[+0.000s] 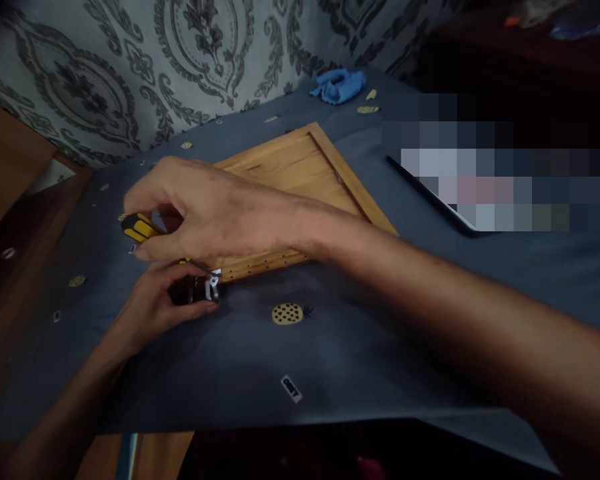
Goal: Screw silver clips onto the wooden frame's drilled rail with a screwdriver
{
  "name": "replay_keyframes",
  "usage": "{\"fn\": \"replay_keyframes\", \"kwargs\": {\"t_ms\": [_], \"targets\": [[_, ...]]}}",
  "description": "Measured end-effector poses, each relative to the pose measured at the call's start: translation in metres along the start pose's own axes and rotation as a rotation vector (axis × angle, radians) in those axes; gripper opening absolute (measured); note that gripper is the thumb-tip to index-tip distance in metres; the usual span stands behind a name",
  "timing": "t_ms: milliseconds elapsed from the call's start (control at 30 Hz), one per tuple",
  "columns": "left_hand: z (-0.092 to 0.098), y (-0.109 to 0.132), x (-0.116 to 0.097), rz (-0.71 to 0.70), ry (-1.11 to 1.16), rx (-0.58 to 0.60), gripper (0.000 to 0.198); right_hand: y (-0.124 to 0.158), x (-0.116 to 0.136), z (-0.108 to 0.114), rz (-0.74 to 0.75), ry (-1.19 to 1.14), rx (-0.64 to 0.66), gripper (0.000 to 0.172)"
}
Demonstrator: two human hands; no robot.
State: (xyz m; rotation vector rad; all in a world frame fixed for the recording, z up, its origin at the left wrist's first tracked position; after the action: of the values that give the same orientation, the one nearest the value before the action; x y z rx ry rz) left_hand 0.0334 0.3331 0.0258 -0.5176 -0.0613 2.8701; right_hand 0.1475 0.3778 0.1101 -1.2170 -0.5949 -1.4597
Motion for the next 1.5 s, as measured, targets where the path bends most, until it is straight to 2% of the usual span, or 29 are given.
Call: {"fn": "replay_keyframes", "kwargs": {"t_ms": [100,267,500,567,867,933,1033,1200,1500], "targets": [[0.001,0.0,-0.001,-0.021,-0.006,-0.008,0.03,0.002,0.002,0.005,-0.022,-0.025,-0.015,0.024],[0.002,0.0,-0.002,-0.018,-0.018,-0.01,0.032,0.002,0.003,0.014,0.013,0.076,-0.146,0.042],[-0.001,0.002,0.002,0.026,-0.035,-0.005,0.033,-0.001,0.004,0.015,0.102,0.193,-0.291,0.046],[-0.001,0.002,0.003,0.033,-0.037,-0.013,0.033,-0.002,0.004,0.012,0.11,0.164,-0.275,0.042],[-0.003,0.001,0.005,0.054,0.04,0.009,0.035,-0.001,-0.001,0.0,0.002,-0.115,-0.037,0.005],[-0.003,0.001,0.004,0.046,0.035,0.012,0.035,0.0,-0.002,-0.001,-0.02,-0.133,-0.011,0.007],[-0.002,0.001,0.003,0.031,0.011,0.003,0.034,0.0,-0.002,0.002,-0.018,-0.124,-0.045,0.008],[0.0,0.002,0.003,0.028,-0.036,-0.02,0.036,-0.001,-0.001,0.011,0.034,-0.009,-0.175,0.031],[0.001,0.002,0.002,0.018,-0.024,-0.023,0.034,-0.001,0.001,0.011,0.043,0.055,-0.184,0.03]]}}
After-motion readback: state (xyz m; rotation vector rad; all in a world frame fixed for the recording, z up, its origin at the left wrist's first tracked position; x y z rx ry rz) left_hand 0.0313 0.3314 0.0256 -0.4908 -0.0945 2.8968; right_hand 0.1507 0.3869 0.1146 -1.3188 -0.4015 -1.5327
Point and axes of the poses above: each hand's wrist, its own y-axis away from the middle knuckle, its own z-axis out of the back of the hand, x = y × z, the point moved 8 cm from there along -y, towards the middle knuckle, and after that the axes turned 9 degrees about -y, right-handed, at the moved point
